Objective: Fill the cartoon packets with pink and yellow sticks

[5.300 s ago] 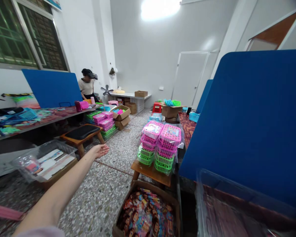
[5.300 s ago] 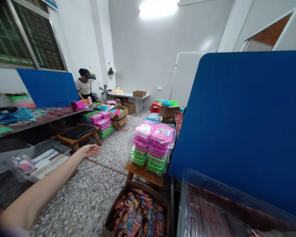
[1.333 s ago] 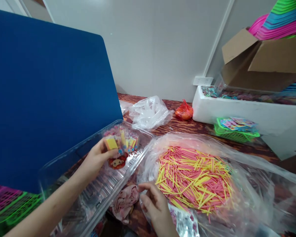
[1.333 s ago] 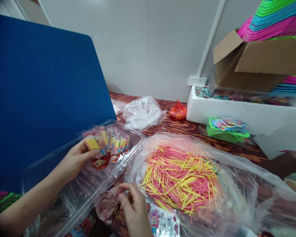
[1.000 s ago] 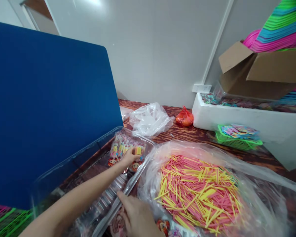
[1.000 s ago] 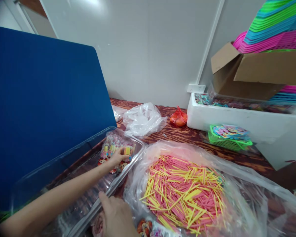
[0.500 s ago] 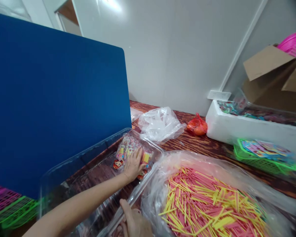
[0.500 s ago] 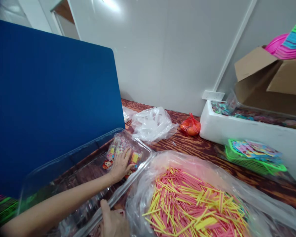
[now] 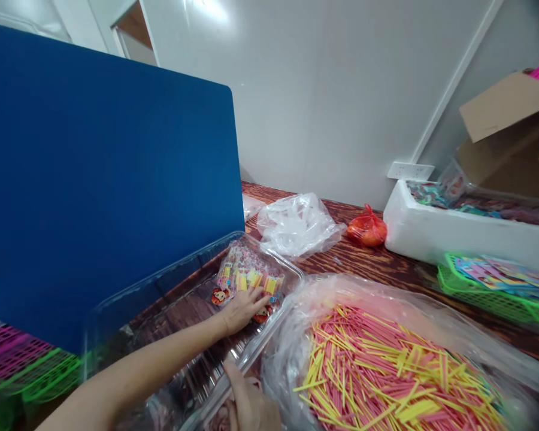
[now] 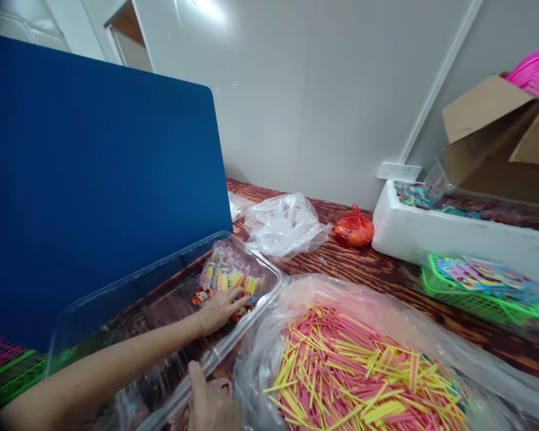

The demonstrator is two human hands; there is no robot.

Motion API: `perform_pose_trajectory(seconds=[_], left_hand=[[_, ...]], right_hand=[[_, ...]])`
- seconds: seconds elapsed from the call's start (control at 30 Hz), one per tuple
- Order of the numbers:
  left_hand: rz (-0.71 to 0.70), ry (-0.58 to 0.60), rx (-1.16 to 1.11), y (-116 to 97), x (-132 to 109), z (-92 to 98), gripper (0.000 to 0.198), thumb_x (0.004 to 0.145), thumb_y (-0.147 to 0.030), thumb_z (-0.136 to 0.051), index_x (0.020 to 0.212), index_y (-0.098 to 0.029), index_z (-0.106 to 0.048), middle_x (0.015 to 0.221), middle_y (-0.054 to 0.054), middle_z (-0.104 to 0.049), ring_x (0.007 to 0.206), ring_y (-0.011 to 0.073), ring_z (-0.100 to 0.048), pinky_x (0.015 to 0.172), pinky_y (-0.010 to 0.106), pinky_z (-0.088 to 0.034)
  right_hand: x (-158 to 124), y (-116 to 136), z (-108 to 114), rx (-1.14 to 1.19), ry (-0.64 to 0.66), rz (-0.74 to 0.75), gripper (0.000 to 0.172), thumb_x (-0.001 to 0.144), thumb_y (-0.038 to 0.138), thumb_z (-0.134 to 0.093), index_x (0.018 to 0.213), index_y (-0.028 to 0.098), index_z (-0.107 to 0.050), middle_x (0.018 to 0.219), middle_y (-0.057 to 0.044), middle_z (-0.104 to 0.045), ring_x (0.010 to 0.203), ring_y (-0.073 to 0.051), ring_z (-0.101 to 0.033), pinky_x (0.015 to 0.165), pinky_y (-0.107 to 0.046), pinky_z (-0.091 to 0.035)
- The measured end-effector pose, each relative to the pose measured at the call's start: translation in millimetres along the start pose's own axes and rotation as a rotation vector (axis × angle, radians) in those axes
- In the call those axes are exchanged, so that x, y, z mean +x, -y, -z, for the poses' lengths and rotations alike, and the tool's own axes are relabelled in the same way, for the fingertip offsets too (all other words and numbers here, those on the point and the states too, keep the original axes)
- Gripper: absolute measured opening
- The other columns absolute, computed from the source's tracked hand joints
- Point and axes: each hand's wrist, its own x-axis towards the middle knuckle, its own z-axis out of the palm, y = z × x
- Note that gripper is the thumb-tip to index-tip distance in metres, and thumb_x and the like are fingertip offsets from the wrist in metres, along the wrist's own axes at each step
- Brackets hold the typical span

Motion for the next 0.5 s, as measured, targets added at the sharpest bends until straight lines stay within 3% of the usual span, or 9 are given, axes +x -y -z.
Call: perform_pose_trajectory(seconds=[0.17,0.23,0.33,0.37,0.4,0.5], left_hand=[[0.121,-0.044,-0.038,-4.5,-11.4,1.6,0.061,0.085,-0.005,-0.043,0.141,-0.028,-0.040,0.137,0.012,-0.048,0.122,0.0275,-0.050,0.101,0.043,-0.041],[0.323,-0.119,-0.085,-6.9,-24.8,0.9,0.062,0.086,-0.012,-0.046,0.145,-0.026,-0.032,0.141,0.012,-0.043,0.127,0.0269,-0.046,0.105,0.043,-0.039],[0.759,-0.199,-0.125,-3.9,-34.4,0.2,0.069,0.085,-0.025,-0.053,0.147,-0.019,-0.022,0.140,0.016,-0.039,0.126,0.0296,-0.049,0.099,0.043,-0.045],[0.824,-0.196,-0.122,-1.2,-32.8,0.4,0.070,0.085,-0.026,-0.054,0.146,-0.018,-0.022,0.140,0.018,-0.040,0.124,0.0306,-0.050,0.096,0.043,-0.046],[0.822,-0.184,-0.111,2.0,-29.0,0.7,0.070,0.084,-0.026,-0.055,0.146,-0.018,-0.023,0.140,0.018,-0.040,0.124,0.0313,-0.051,0.095,0.043,-0.047],[0.641,-0.163,-0.070,10.4,-11.0,1.7,0.065,0.085,-0.021,-0.054,0.145,-0.019,-0.027,0.144,0.016,-0.037,0.130,0.0307,-0.045,0.099,0.042,-0.044]], right_hand=[[-1.8,-1.9,-9.5,0.071,-0.023,0.009,0.061,0.079,0.013,-0.055,0.138,0.025,-0.047,0.081,-0.007,-0.074,0.068,-0.027,-0.071,0.055,-0.029,-0.054],[-1.7,-0.9,-14.9,0.063,-0.055,0.017,0.061,0.077,0.012,-0.053,0.137,0.023,-0.048,0.076,-0.008,-0.074,0.063,-0.027,-0.070,0.053,-0.030,-0.052],[-0.2,3.1,-13.7,0.058,-0.074,0.026,0.063,0.072,0.012,-0.052,0.135,0.020,-0.050,0.074,-0.008,-0.073,0.061,-0.026,-0.068,0.053,-0.030,-0.050],[0.7,4.7,-9.9,0.061,-0.058,0.027,0.063,0.072,0.013,-0.053,0.135,0.020,-0.050,0.076,-0.008,-0.073,0.062,-0.025,-0.068,0.053,-0.029,-0.049],[1.5,6.3,-4.6,0.066,-0.033,0.026,0.063,0.072,0.014,-0.054,0.135,0.019,-0.049,0.079,-0.008,-0.073,0.064,-0.025,-0.068,0.054,-0.028,-0.049],[3.6,10.3,14.6,0.093,0.059,0.022,0.063,0.074,0.017,-0.057,0.136,0.017,-0.047,0.082,-0.009,-0.073,0.066,-0.024,-0.068,0.056,-0.028,-0.047]])
